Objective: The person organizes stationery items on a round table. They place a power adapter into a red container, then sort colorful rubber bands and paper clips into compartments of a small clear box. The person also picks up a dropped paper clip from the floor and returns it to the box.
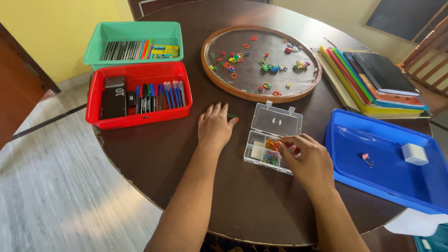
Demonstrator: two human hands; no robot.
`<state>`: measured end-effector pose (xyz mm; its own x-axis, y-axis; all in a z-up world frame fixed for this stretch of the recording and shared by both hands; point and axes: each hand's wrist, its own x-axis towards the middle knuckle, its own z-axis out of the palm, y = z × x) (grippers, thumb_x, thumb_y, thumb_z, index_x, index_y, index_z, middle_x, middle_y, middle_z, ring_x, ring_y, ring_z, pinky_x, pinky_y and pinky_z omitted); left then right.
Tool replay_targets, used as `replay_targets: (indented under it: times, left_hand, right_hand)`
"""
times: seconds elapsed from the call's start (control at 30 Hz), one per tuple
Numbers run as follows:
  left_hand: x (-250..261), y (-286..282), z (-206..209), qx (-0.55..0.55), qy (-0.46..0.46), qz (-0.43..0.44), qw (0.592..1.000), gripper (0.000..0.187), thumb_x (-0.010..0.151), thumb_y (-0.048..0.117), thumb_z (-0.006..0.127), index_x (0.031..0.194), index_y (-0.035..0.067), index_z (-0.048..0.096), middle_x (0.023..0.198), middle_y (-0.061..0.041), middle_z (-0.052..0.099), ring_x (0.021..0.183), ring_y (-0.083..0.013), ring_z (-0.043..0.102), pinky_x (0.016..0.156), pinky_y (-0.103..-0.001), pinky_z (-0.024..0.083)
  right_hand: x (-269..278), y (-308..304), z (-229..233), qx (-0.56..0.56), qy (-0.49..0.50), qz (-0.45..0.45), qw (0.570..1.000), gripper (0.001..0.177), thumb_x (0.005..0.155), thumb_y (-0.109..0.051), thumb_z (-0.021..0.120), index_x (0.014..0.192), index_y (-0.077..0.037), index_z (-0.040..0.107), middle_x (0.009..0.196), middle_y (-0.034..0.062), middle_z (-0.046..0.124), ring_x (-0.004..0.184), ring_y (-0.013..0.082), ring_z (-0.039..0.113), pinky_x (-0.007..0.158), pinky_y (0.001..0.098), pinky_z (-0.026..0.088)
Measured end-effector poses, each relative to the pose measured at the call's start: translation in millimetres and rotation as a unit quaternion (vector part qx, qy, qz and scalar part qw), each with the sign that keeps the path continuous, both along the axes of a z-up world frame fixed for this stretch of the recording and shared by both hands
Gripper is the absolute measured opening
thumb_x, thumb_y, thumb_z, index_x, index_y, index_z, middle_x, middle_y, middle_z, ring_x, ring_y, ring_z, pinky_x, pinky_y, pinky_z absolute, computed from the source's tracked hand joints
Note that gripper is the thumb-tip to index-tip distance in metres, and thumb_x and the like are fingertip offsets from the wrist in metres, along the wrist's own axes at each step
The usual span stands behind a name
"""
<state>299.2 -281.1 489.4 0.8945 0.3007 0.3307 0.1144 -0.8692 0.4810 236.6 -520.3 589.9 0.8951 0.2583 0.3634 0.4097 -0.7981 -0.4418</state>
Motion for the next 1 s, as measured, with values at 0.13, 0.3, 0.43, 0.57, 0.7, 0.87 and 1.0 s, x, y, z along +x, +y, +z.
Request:
replay_targets:
  times: [0.13, 0.3, 0.43, 0.57, 0.7, 0.87, 1.0]
  left_hand:
    - [6.3, -3.4, -3.3, -0.002, -0.057, -0.073, 0.996, 0.032, 0.094, 0.024, 0.067, 0.123, 0.012, 0.073, 0.135, -0.007, 0.066, 0.129, -0.0271, 0.057, 0.106, -0.042, 0.047]
    - [5.1, -19.4, 4.2, 0.007, -0.013, -0.052, 0.999, 0.016, 0.094, 0.013, 0.065, 0.099, 0.012, 0.08, 0.111, -0.008, 0.074, 0.111, -0.0274, 0.066, 0.093, -0.041, 0.055]
    - [7.8, -35.0, 15.0, 0.088, 0.025, -0.047, 0.995, 0.014, 0.088, 0.002, 0.066, 0.092, 0.009, 0.079, 0.106, -0.011, 0.074, 0.107, -0.0296, 0.069, 0.088, -0.039, 0.059]
    - [22.4, -31.7, 31.5, 0.057, 0.132, -0.071, 0.987, 0.014, 0.091, 0.004, 0.068, 0.1, 0.007, 0.079, 0.104, -0.018, 0.074, 0.104, -0.0352, 0.072, 0.085, -0.042, 0.061]
    - [38.5, -18.7, 40.1, -0.025, 0.216, -0.103, 0.971, 0.019, 0.087, 0.006, 0.07, 0.101, 0.014, 0.08, 0.107, -0.016, 0.073, 0.104, -0.034, 0.071, 0.091, -0.043, 0.058]
    - [39.2, -1.4, 33.9, -0.058, 0.179, -0.192, 0.963, 0.035, 0.076, -0.002, 0.071, 0.104, 0.018, 0.08, 0.106, -0.006, 0.076, 0.098, -0.0236, 0.073, 0.087, -0.037, 0.059]
    - [31.5, 9.3, 35.1, -0.144, 0.219, -0.21, 0.942, 0.03, 0.076, 0.011, 0.077, 0.105, 0.016, 0.078, 0.098, -0.003, 0.08, 0.093, -0.0156, 0.076, 0.086, -0.032, 0.06]
  right_hand:
    - [2.1, -4.7, 1.5, 0.043, 0.008, -0.009, 0.999, 0.021, 0.087, -0.028, 0.076, 0.102, -0.014, 0.082, 0.092, 0.0037, 0.076, 0.073, 0.0179, 0.07, 0.065, 0.0334, 0.056]
    - [1.6, -5.2, 3.3, 0.064, 0.001, 0.0, 0.998, 0.021, 0.088, -0.027, 0.076, 0.101, -0.012, 0.081, 0.092, 0.0054, 0.075, 0.073, 0.017, 0.07, 0.064, 0.0313, 0.056]
    - [0.3, -5.7, 1.7, 0.069, -0.012, 0.002, 0.998, 0.021, 0.089, -0.027, 0.076, 0.101, -0.011, 0.082, 0.09, 0.0066, 0.075, 0.07, 0.0179, 0.068, 0.063, 0.0328, 0.054]
    - [1.8, -7.3, 0.9, 0.07, -0.027, 0.008, 0.997, 0.021, 0.089, -0.028, 0.076, 0.1, -0.01, 0.081, 0.088, 0.0072, 0.074, 0.069, 0.0182, 0.067, 0.064, 0.0338, 0.052]
    - [3.7, -8.0, -1.0, 0.069, -0.023, -0.001, 0.997, 0.022, 0.09, -0.028, 0.077, 0.1, -0.01, 0.081, 0.087, 0.007, 0.074, 0.07, 0.0184, 0.067, 0.065, 0.0335, 0.052]
    - [4.8, -7.3, -3.0, 0.071, -0.024, 0.004, 0.997, 0.021, 0.089, -0.027, 0.077, 0.1, -0.01, 0.081, 0.088, 0.0067, 0.074, 0.07, 0.0173, 0.068, 0.064, 0.0328, 0.053]
    - [6.8, -6.8, -4.5, 0.068, -0.023, -0.001, 0.997, 0.021, 0.089, -0.027, 0.077, 0.1, -0.009, 0.081, 0.088, 0.0062, 0.074, 0.07, 0.0165, 0.068, 0.064, 0.0325, 0.053]
